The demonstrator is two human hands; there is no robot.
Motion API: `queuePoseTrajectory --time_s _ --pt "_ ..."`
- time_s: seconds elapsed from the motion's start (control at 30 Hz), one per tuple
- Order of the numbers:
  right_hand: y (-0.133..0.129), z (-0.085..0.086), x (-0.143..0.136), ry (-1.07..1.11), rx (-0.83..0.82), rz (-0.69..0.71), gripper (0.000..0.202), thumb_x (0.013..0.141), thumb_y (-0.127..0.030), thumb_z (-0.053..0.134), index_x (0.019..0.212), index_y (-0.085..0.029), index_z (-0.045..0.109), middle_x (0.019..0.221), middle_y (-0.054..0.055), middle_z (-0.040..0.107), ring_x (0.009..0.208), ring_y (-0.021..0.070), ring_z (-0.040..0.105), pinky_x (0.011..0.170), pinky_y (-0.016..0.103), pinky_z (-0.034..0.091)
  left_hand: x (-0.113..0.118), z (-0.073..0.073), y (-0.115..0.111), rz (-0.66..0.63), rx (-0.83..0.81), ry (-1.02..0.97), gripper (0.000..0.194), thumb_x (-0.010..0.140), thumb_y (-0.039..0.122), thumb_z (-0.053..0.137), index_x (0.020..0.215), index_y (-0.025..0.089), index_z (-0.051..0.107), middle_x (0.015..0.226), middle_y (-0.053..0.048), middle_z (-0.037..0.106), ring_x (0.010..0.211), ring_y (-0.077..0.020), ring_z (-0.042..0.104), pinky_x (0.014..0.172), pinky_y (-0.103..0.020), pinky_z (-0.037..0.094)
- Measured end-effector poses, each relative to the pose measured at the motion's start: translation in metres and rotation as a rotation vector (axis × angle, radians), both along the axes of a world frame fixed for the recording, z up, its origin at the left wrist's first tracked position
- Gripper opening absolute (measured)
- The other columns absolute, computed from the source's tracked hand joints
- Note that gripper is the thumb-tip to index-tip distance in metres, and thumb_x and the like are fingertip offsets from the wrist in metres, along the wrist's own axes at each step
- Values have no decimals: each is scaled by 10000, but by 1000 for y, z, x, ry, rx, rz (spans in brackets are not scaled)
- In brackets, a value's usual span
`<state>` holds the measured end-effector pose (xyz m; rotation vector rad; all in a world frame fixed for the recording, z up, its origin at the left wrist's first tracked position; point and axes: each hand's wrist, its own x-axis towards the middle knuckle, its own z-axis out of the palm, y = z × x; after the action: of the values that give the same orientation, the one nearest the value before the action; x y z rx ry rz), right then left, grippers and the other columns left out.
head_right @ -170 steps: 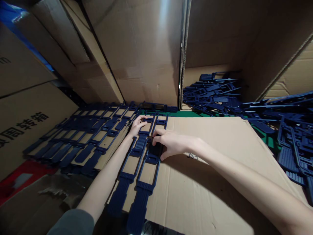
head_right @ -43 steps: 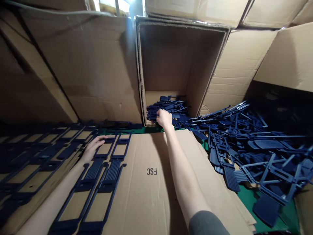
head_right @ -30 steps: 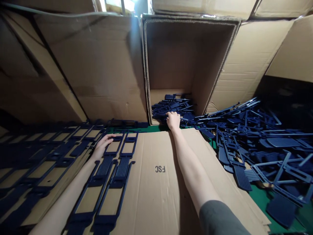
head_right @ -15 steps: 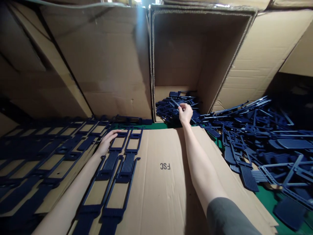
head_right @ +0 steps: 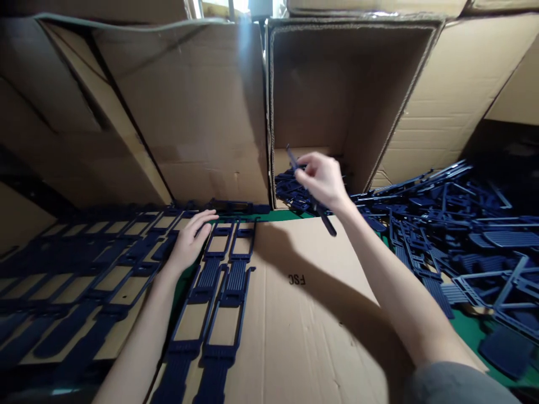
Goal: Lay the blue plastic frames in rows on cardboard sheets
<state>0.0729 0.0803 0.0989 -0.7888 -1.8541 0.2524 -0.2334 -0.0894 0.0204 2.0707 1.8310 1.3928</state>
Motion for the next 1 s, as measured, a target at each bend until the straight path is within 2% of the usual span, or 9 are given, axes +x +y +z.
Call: queuePoseTrajectory --time_s 0.07,0.17,0.3,0.4,0.53,0.63,0.77,0.87,1.0 --pt "-20 -22 -12 -180 -83 29 151 702 -259 633 834 -190 656 541 -44 542 513 119 517 539 251 397 8 6 -5 -47 -56 84 326 921 379 420 1108 209 627 1292 -60 564 1265 -227 457 1112 -386 301" --pt "-36 -61 -26 -380 -214 -6 150 698 -202 607 841 -204 653 550 -42 575 538 137 545 547 249 375 22 13 -11 -90 -150 147 324 913 366 425 1108 210 631 1287 -65 567 1250 -236 470 1098 -400 329" --pt "-43 -101 -41 -464 -324 54 202 733 -215 587 926 -186 639 587 -17 604 546 154 545 505 244 330 42 33 -19 -199 -288 288 335 909 364 427 1138 241 638 1260 -54 585 1221 -253 493 1063 -415 375" --pt "-47 -112 -47 -464 -329 104 181 761 -232 584 921 -177 647 570 -11 590 525 151 529 500 243 316 55 53 -22 -253 -312 330 317 914 331 428 1127 260 651 1255 -34 590 1196 -245 516 1042 -394 401" --pt "-51 -109 -45 -426 -324 173 165 820 -235 536 918 -174 654 610 0 609 552 138 546 550 236 366 68 65 -7 -247 -302 439 350 923 274 387 1162 246 642 1270 -42 571 1176 -235 531 1029 -390 410" --pt "-49 -108 -36 -352 -202 213 184 817 -159 476 893 -178 643 723 31 633 661 153 573 630 252 410 75 58 16 -181 -309 603 356 902 230 385 1129 202 659 1261 -75 570 1182 -250 522 1026 -409 407" --pt "-39 -121 -24 -327 36 303 226 704 -52 474 794 -199 620 950 70 633 903 212 567 802 340 427 83 35 43 -18 -331 768 379 887 203 407 1204 146 605 1292 -117 549 1243 -266 469 1080 -422 341" --pt "-31 -131 -20 -331 41 322 235 660 -21 470 745 -201 594 989 69 617 944 223 554 841 380 426 87 17 53 78 -358 791 418 899 240 417 1282 119 529 1375 -144 481 1313 -279 393 1123 -448 266" --pt "-27 -135 -19 -301 -19 357 225 686 -26 459 735 -197 596 962 72 586 932 211 561 832 361 460 85 -4 56 103 -342 751 398 901 279 427 1258 138 531 1345 -140 497 1271 -273 437 1080 -425 329"
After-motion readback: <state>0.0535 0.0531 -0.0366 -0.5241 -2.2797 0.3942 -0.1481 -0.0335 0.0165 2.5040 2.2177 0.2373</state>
